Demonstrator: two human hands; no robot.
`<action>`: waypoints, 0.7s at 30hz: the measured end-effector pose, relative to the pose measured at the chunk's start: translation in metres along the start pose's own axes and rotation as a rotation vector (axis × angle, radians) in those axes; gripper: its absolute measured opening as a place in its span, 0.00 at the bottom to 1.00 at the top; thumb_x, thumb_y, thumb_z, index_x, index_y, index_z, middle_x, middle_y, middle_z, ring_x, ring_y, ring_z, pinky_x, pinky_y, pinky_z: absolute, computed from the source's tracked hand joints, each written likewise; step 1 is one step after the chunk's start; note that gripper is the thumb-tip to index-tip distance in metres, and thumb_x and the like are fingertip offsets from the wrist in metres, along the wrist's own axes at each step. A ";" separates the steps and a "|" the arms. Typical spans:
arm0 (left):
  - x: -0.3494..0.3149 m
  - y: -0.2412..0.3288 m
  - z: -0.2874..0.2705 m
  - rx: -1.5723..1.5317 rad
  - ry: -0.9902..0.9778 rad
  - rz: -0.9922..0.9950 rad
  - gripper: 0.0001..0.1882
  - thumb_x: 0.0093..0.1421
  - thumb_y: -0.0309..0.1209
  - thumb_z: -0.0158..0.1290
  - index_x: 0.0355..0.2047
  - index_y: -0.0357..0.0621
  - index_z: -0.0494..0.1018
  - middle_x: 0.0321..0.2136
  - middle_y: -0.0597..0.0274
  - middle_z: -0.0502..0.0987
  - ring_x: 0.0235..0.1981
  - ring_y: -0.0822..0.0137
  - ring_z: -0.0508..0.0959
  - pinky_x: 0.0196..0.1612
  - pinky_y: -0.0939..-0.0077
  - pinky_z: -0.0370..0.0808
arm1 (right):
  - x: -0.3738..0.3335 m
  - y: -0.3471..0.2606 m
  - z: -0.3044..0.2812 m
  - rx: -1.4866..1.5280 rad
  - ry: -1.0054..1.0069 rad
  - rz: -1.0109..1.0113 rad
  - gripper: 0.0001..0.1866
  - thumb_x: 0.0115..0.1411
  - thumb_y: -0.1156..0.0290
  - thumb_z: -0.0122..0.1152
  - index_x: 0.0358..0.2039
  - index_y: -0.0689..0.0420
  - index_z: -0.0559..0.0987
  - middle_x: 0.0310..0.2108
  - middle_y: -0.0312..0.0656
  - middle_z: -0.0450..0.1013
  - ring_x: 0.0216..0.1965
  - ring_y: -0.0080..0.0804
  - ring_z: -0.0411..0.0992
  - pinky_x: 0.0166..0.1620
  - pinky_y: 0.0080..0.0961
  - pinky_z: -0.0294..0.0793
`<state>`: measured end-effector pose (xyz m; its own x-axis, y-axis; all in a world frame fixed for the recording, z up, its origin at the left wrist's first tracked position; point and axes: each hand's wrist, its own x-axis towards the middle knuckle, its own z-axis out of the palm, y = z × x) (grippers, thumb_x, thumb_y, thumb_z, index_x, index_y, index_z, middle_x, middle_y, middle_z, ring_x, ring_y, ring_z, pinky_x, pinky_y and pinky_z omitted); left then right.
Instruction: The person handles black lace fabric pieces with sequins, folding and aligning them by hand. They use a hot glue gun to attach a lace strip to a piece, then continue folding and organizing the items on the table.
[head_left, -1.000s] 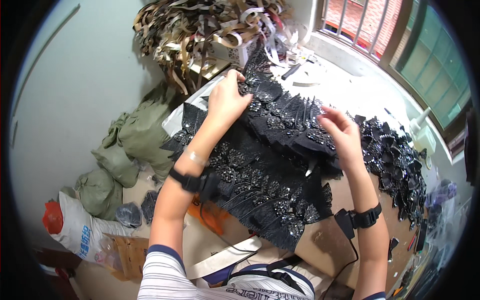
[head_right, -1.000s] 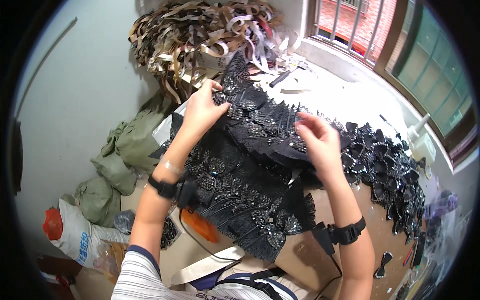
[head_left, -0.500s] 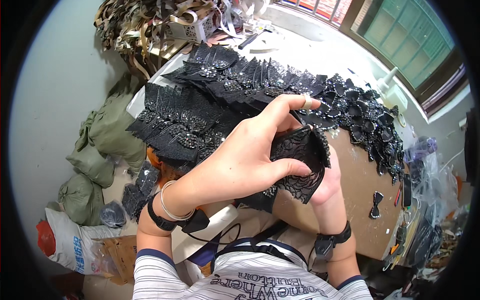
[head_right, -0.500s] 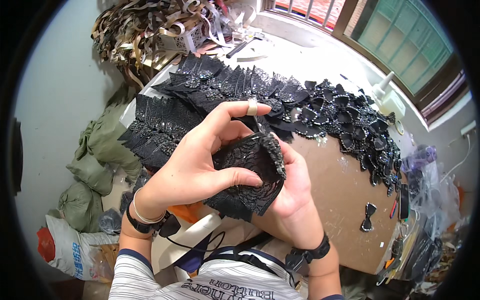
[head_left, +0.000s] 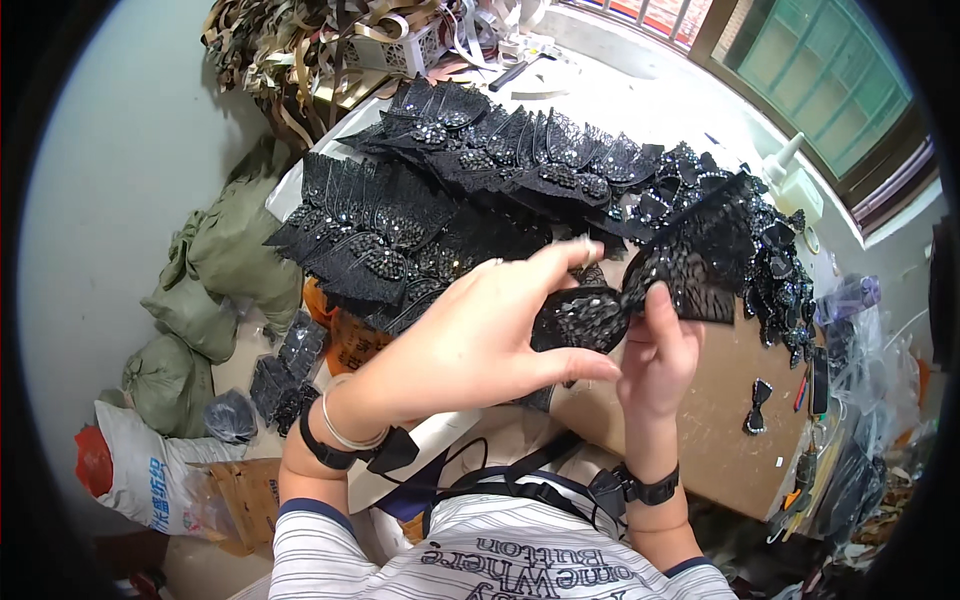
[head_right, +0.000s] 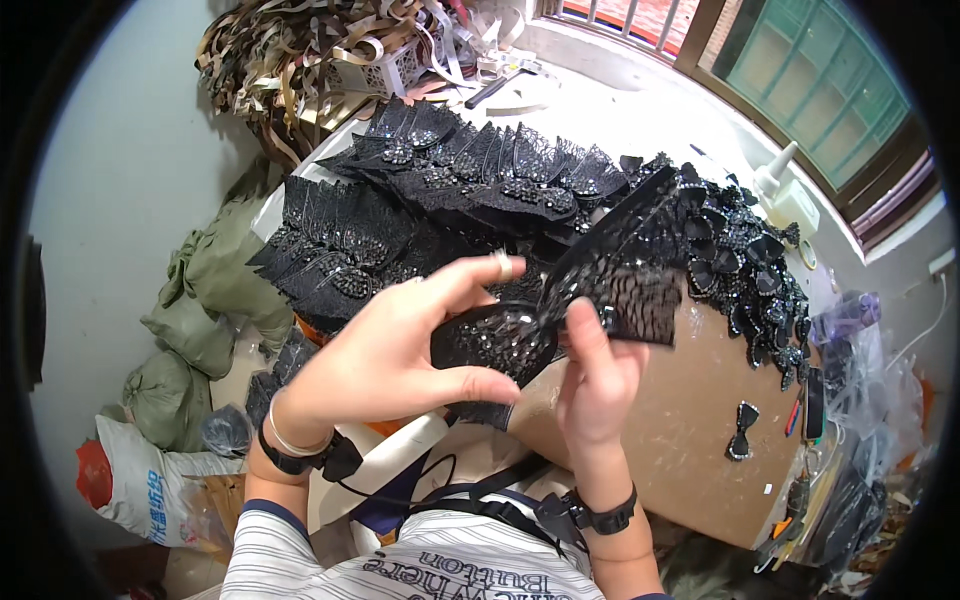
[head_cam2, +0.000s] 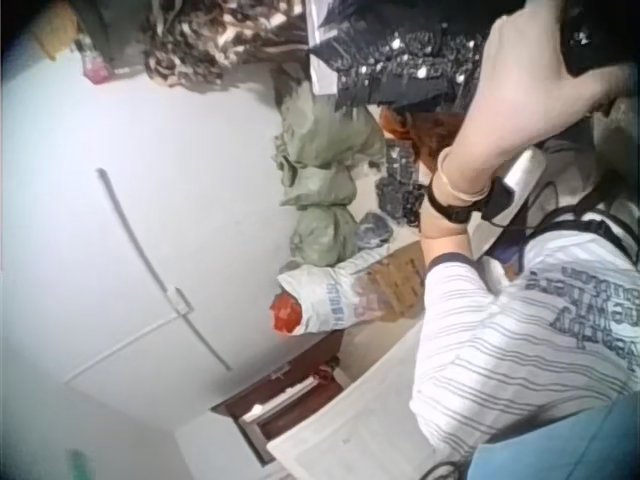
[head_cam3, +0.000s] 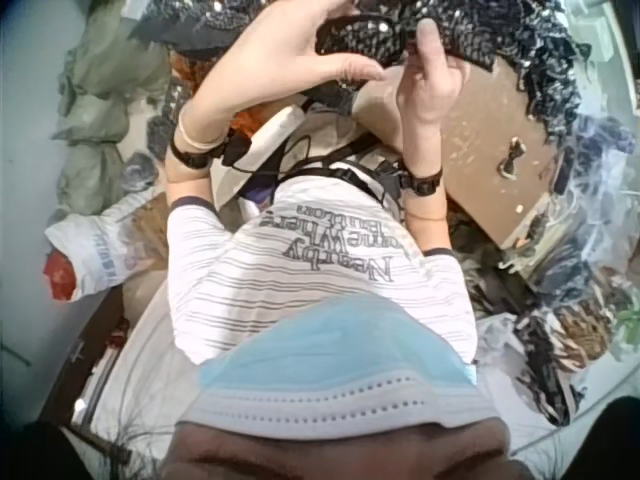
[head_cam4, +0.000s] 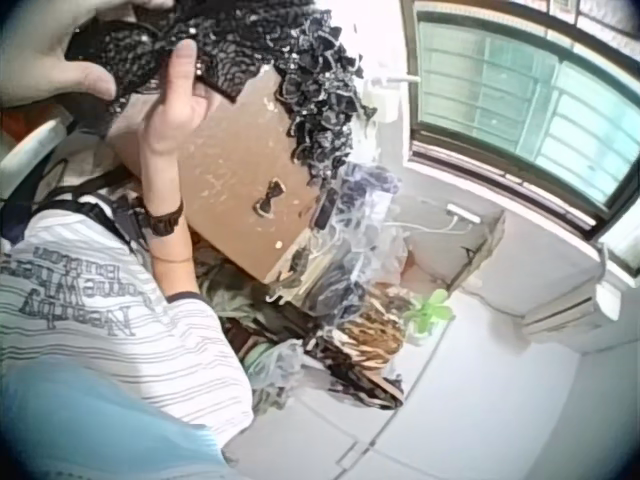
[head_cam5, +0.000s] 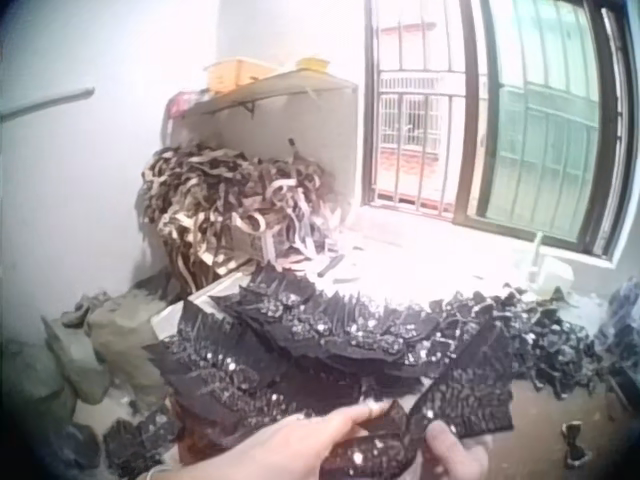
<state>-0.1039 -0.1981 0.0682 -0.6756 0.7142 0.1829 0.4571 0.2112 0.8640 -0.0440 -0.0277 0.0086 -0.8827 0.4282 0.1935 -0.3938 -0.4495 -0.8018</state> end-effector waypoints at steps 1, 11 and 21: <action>-0.004 -0.008 0.005 0.038 -0.001 -0.014 0.32 0.49 0.36 0.67 0.52 0.37 0.69 0.39 0.55 0.78 0.40 0.60 0.78 0.48 0.71 0.71 | -0.007 0.000 -0.002 -0.199 -0.037 -0.127 0.10 0.61 0.76 0.57 0.42 0.65 0.77 0.39 0.41 0.75 0.38 0.30 0.73 0.45 0.23 0.71; 0.000 -0.057 0.030 0.293 0.299 0.455 0.15 0.42 0.16 0.54 0.29 0.51 0.76 0.33 0.72 0.79 0.40 0.68 0.77 0.49 0.66 0.63 | -0.023 -0.039 0.007 -0.398 -0.239 0.125 0.16 0.65 0.67 0.49 0.39 0.69 0.76 0.35 0.40 0.74 0.34 0.24 0.71 0.41 0.20 0.70; 0.012 -0.079 0.027 0.333 0.269 0.571 0.18 0.44 0.40 0.65 0.35 0.46 0.80 0.38 0.63 0.81 0.45 0.62 0.78 0.52 0.62 0.67 | -0.012 -0.045 0.007 -0.554 -0.387 0.022 0.13 0.62 0.71 0.55 0.27 0.68 0.79 0.30 0.43 0.72 0.31 0.28 0.68 0.34 0.22 0.66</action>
<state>-0.1325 -0.1888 -0.0103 -0.3775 0.5935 0.7108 0.9056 0.0765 0.4171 -0.0176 -0.0184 0.0465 -0.9577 0.0660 0.2800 -0.2765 0.0578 -0.9593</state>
